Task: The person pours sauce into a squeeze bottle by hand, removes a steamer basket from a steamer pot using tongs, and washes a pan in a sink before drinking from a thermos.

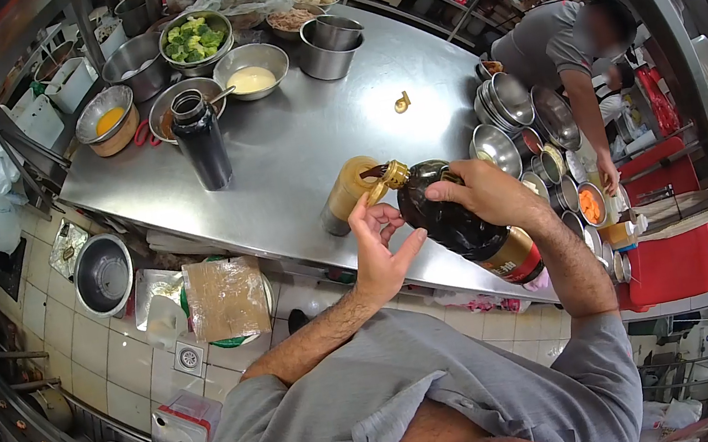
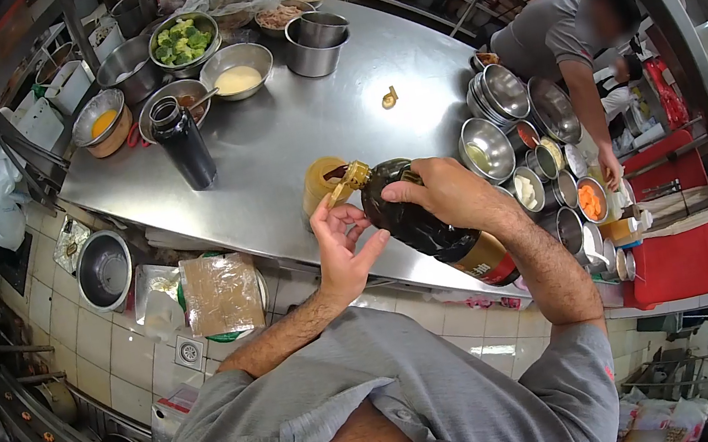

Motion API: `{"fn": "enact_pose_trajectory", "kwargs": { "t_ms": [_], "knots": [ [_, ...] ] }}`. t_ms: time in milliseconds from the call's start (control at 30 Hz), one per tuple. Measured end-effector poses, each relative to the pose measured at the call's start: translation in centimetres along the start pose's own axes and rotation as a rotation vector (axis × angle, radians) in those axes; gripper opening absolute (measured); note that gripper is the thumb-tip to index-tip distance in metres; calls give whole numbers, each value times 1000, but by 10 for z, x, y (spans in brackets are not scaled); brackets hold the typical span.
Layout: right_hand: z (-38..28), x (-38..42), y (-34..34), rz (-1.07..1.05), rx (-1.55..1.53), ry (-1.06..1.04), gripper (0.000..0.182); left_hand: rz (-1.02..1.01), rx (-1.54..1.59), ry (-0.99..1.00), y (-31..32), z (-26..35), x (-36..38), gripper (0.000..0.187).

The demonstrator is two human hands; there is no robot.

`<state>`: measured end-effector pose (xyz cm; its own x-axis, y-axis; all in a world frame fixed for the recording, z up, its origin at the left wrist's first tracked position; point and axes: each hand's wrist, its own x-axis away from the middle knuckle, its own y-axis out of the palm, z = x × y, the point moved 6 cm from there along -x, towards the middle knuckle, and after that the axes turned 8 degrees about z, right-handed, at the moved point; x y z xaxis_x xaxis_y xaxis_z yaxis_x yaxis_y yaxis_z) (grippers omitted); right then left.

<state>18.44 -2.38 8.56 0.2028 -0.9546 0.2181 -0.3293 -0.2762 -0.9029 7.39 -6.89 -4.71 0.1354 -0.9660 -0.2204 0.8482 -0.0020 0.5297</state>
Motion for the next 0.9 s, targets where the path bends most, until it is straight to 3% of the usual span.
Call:
{"fn": "enact_pose_trajectory", "kwargs": {
  "t_ms": [900],
  "knots": [
    [1,-3,0,-4,-1,-2,52,16,11,-7,0,0,-2,79]
  ]
}}
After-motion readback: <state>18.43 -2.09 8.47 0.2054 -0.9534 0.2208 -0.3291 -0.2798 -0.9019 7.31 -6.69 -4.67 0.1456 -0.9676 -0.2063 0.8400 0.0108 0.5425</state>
